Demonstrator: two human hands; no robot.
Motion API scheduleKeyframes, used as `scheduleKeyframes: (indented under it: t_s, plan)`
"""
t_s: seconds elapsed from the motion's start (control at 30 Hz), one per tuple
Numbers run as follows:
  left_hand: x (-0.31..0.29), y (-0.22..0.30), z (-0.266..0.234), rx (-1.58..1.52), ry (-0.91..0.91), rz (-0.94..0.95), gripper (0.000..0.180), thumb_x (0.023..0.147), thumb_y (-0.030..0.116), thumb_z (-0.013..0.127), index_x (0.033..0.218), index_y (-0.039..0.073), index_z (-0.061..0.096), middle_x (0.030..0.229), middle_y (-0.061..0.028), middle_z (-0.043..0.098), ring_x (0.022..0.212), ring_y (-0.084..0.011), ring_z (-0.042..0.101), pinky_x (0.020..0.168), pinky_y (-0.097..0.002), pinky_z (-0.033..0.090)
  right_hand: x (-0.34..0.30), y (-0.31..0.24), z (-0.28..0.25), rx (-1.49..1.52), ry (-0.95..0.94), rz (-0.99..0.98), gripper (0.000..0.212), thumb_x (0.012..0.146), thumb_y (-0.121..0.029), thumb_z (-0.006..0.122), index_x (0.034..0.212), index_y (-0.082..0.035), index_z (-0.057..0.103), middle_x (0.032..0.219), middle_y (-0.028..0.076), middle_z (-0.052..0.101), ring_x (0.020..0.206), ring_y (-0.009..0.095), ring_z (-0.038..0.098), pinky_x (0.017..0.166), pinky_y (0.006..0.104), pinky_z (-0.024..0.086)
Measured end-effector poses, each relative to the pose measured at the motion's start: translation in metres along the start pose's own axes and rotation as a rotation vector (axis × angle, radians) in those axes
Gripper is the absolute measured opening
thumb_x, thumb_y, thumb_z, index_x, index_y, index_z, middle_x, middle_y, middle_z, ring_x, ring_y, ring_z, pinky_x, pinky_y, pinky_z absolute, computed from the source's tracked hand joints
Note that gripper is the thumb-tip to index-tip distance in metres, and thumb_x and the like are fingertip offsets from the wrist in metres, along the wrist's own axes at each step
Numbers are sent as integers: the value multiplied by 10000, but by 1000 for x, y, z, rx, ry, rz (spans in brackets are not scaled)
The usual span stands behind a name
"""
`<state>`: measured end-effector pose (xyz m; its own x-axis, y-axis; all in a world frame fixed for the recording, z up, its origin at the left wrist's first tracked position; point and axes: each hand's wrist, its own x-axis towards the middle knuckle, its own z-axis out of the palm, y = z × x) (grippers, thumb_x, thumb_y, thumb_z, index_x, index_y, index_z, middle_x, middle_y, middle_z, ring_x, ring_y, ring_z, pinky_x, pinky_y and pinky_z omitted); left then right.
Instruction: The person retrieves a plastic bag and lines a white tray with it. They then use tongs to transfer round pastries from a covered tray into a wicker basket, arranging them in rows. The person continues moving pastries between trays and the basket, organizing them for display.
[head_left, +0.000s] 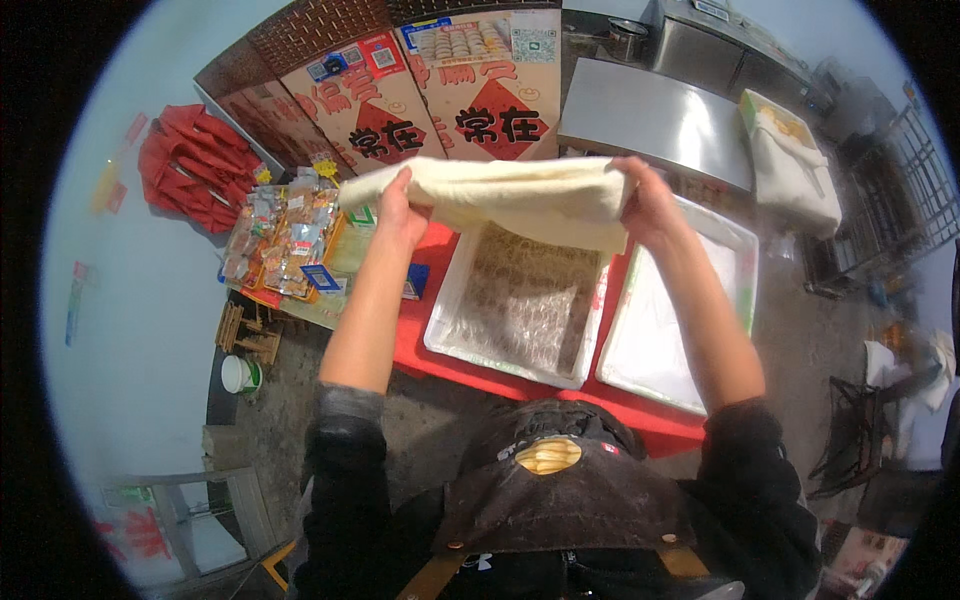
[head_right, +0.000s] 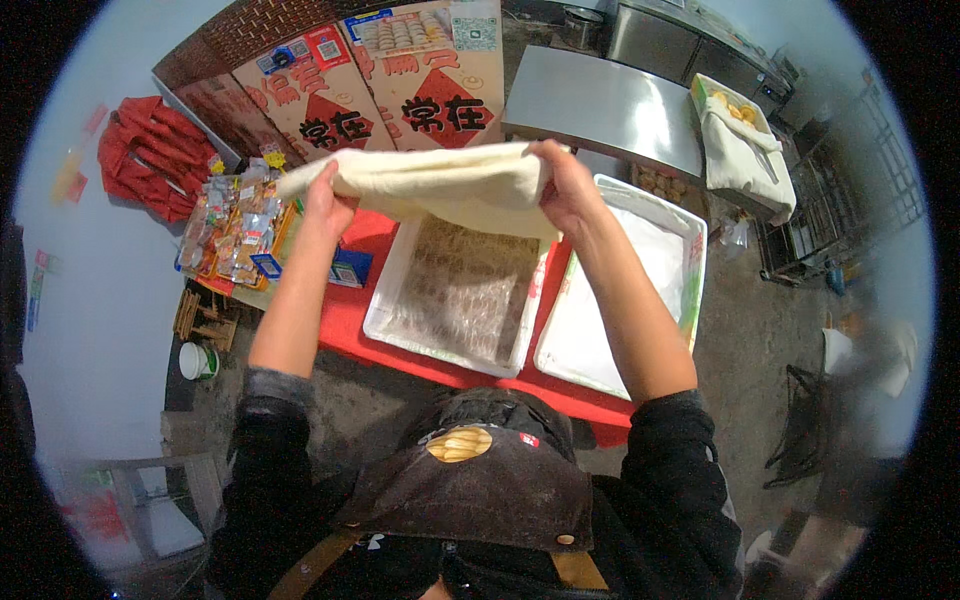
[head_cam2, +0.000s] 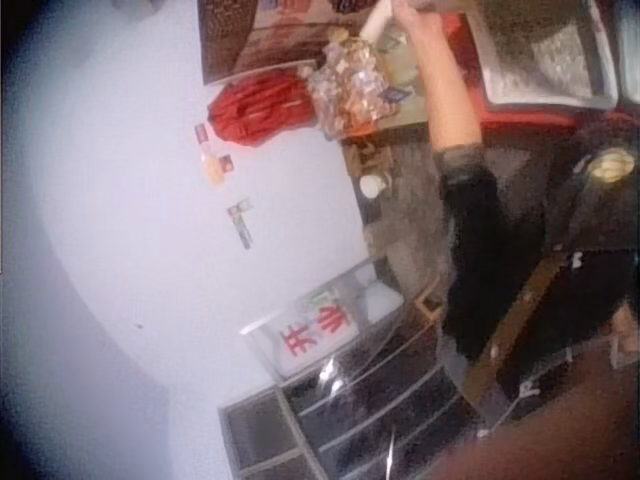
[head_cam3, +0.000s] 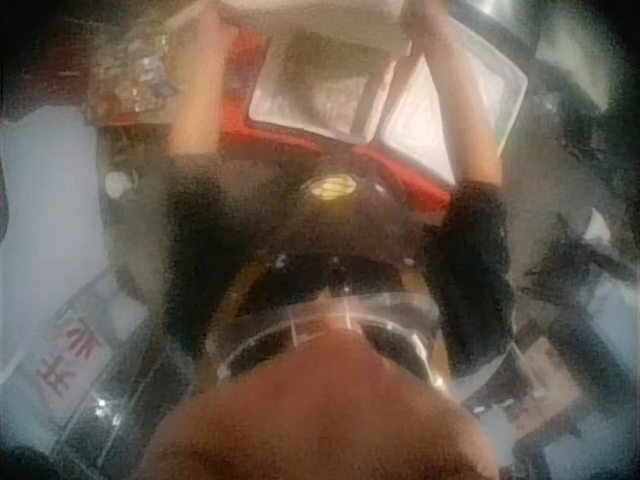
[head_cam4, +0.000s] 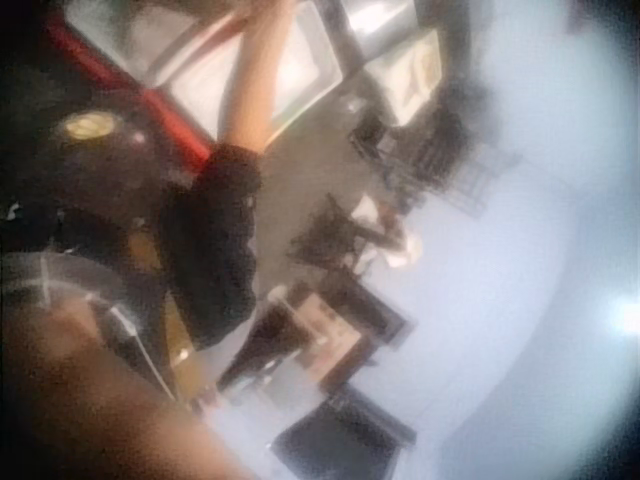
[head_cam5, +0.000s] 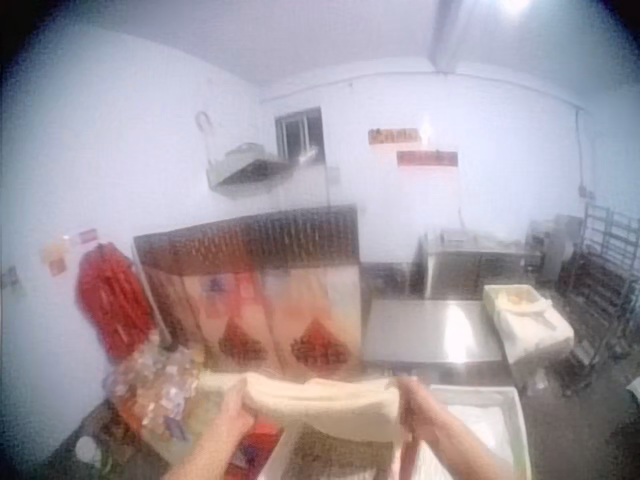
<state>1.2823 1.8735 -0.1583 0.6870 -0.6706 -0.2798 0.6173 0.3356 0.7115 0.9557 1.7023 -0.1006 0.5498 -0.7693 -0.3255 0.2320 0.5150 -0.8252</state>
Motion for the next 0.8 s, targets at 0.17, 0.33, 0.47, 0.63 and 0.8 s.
scheduleKeyframes:
  t_s: [0.17, 0.33, 0.47, 0.63, 0.8]
  plan:
    - [32, 14, 65, 262, -114, 172, 355, 1038, 241, 560, 1315, 19, 580, 1244, -111, 663, 1107, -252, 658, 959, -388, 538, 20, -37, -25, -125, 6, -423, 337, 899, -205, 662, 1162, -6, 593, 1074, 107, 655, 973, 211, 641, 867, 366, 523]
    - [28, -25, 39, 194, -140, 376, 379, 1019, 216, 562, 1338, 12, 575, 1270, -87, 636, 1133, -210, 628, 954, -374, 513, 7, 12, -57, -122, 111, -410, 372, 818, -88, 683, 1167, 25, 618, 1041, 98, 684, 954, 199, 663, 863, 342, 539]
    - [-63, -94, -85, 232, 47, 361, 506, 1048, 248, 486, 1466, -35, 442, 1442, -155, 531, 1293, -268, 549, 1084, -405, 448, -76, 102, -87, -104, 157, -76, 631, 797, -17, 684, 1385, 41, 461, 1197, 163, 629, 1065, 253, 638, 933, 381, 538]
    - [-208, -156, -251, 882, 182, 114, 408, 1007, 188, 530, 1304, -91, 548, 1335, -205, 587, 1207, -314, 560, 1038, -434, 419, -164, 204, -119, -211, 306, 353, 701, 759, 26, 724, 1408, 50, 460, 1207, 190, 668, 1041, 274, 674, 926, 389, 556]
    - [-232, -150, -362, 1314, -56, -214, 377, 948, 260, 636, 1203, -17, 622, 1249, -266, 629, 1067, -377, 634, 909, -469, 491, -208, 287, -148, -444, 263, 630, 650, 820, -130, 799, 1394, -4, 520, 1163, 128, 694, 1007, 232, 680, 811, 381, 566]
